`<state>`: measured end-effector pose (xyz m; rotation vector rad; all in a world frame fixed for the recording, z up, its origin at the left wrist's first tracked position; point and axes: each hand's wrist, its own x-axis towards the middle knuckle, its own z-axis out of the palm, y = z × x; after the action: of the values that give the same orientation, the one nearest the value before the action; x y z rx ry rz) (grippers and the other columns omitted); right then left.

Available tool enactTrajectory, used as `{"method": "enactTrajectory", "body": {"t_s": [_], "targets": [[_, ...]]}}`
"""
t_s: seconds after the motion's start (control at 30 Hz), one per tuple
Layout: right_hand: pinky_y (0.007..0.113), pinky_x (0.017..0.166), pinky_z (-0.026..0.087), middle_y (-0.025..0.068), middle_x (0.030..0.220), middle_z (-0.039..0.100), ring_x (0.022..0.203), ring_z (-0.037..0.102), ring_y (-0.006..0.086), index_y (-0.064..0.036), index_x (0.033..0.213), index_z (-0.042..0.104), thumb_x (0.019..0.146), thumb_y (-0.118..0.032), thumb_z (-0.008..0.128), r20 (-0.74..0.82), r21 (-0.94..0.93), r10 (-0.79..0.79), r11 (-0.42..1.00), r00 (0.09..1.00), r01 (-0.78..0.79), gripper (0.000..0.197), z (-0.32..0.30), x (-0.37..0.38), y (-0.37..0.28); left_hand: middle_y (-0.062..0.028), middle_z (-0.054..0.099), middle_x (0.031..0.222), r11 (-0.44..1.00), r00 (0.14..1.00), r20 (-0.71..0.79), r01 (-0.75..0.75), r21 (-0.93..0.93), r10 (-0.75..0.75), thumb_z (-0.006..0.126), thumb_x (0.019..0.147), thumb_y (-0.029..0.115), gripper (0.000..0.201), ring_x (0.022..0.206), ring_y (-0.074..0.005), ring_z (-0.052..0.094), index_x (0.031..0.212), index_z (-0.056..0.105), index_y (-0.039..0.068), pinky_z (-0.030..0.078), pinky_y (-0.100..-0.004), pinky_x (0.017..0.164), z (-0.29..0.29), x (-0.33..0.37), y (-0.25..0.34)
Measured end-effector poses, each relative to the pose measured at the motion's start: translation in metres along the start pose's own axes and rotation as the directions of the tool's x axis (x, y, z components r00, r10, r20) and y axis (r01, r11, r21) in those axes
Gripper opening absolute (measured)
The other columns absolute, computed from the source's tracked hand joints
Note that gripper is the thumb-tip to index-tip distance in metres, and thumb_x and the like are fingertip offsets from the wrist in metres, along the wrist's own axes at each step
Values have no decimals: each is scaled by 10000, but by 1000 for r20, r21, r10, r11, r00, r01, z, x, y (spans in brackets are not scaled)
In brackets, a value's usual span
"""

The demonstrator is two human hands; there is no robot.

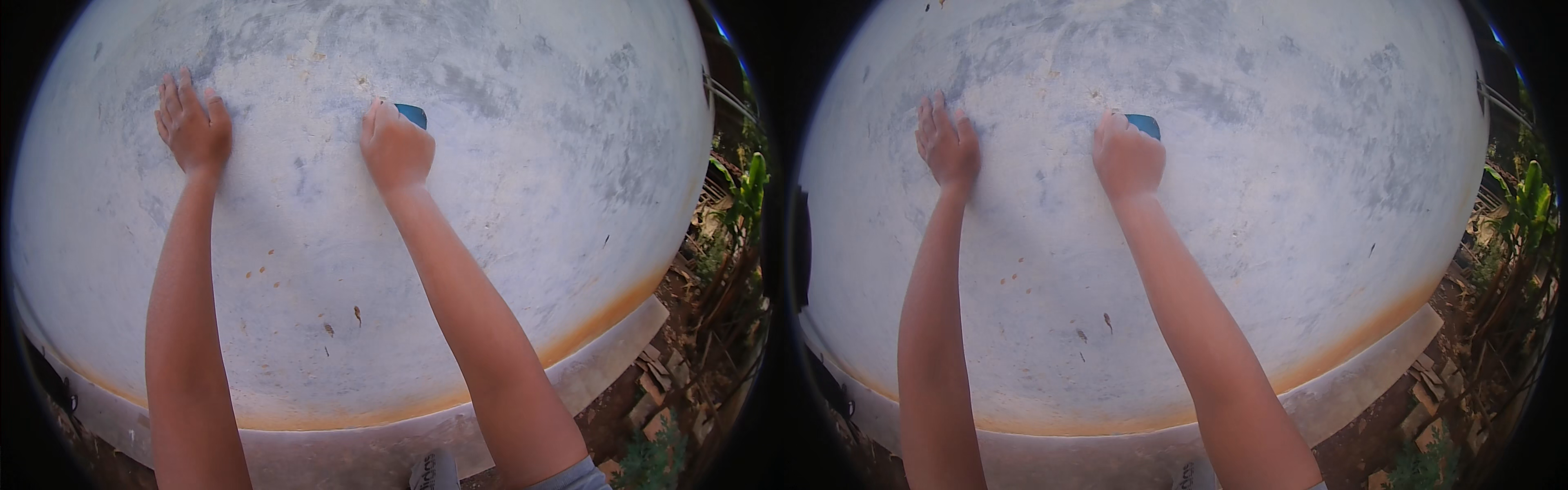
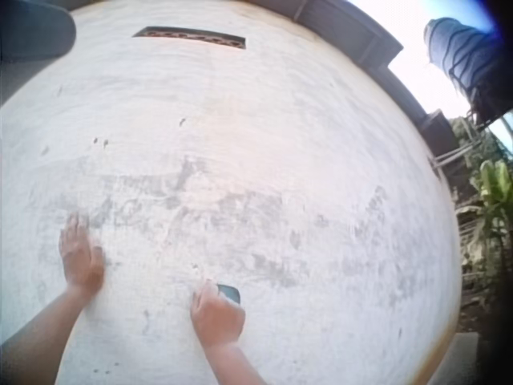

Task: The person sands the surface of a large white cylindrical tank using a piece of sandpaper by hand, moving the paper across different areas of the exterior.

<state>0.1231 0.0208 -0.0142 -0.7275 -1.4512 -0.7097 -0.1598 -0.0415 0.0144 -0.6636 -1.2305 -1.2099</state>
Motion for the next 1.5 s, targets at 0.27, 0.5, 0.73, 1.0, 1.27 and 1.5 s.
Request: {"method": "enactTrajectory", "body": {"t_s": [0.27, 0.5, 0.73, 1.0, 1.27, 1.5], "targets": [[347, 395, 406, 71, 487, 532, 394, 530, 249, -136, 615, 508, 991, -211, 615, -77, -12, -73, 997, 994, 72, 398, 0, -26, 5, -158, 344, 1643, 1000, 1000, 25, -14, 27, 14, 445, 1017, 389, 622, 1558, -299, 239, 1579, 378, 130, 127, -492, 1270, 1, 0, -1], [359, 496, 440, 41, 519, 512, 465, 543, 234, -141, 648, 486, 950, -219, 675, -53, 1, -184, 983, 981, 185, 364, -1, -51, 12, -159, 330, 1650, 999, 1000, 27, -2, 54, 1, 435, 1022, 391, 629, 1559, -301, 235, 1588, 362, 126, 117, -491, 1272, 1, 0, -1], [355, 485, 394, 40, 529, 464, 469, 495, 221, -136, 639, 456, 931, -173, 699, -45, 54, -316, 947, 948, 318, 382, -9, -82, 21, -185, 332, 1640, 1000, 1000, 23, -18, -6, 18, 438, 1021, 368, 629, 1554, -328, 239, 1587, 352, 108, 122, -509, 1268, -6, 0, 3], [368, 471, 402, 57, 556, 490, 468, 508, 236, -118, 648, 469, 952, -160, 674, 85, 164, -363, 924, 928, 346, 369, -26, -122, 35, -195, 331, 1636, 1000, 995, 95, 22, 15, -24, 471, 987, 344, 655, 1553, -335, 238, 1576, 361, 77, 138, -521, 1262, -13, 2, 8], [372, 429, 417, 85, 577, 524, 463, 541, 274, -89, 675, 505, 989, -179, 633, -42, 81, -185, 979, 982, 188, 350, -61, -13, 52, -195, 332, 1631, 998, 993, 103, 54, -9, -53, 498, 975, 316, 649, 1548, -337, 245, 1568, 373, 84, 138, -520, 1263, -20, 4, 13], [380, 528, 548, 115, 696, 710, 547, 670, 281, -89, 805, 702, 1041, -351, 521, -53, -138, -167, 978, 985, 158, 397, -28, 133, 8, -200, 347, 1623, 999, 994, 109, 20, 30, -24, 492, 972, 329, 645, 1547, -339, 250, 1556, 389, 75, 142, -520, 1262, -17, 3, 11]]}}
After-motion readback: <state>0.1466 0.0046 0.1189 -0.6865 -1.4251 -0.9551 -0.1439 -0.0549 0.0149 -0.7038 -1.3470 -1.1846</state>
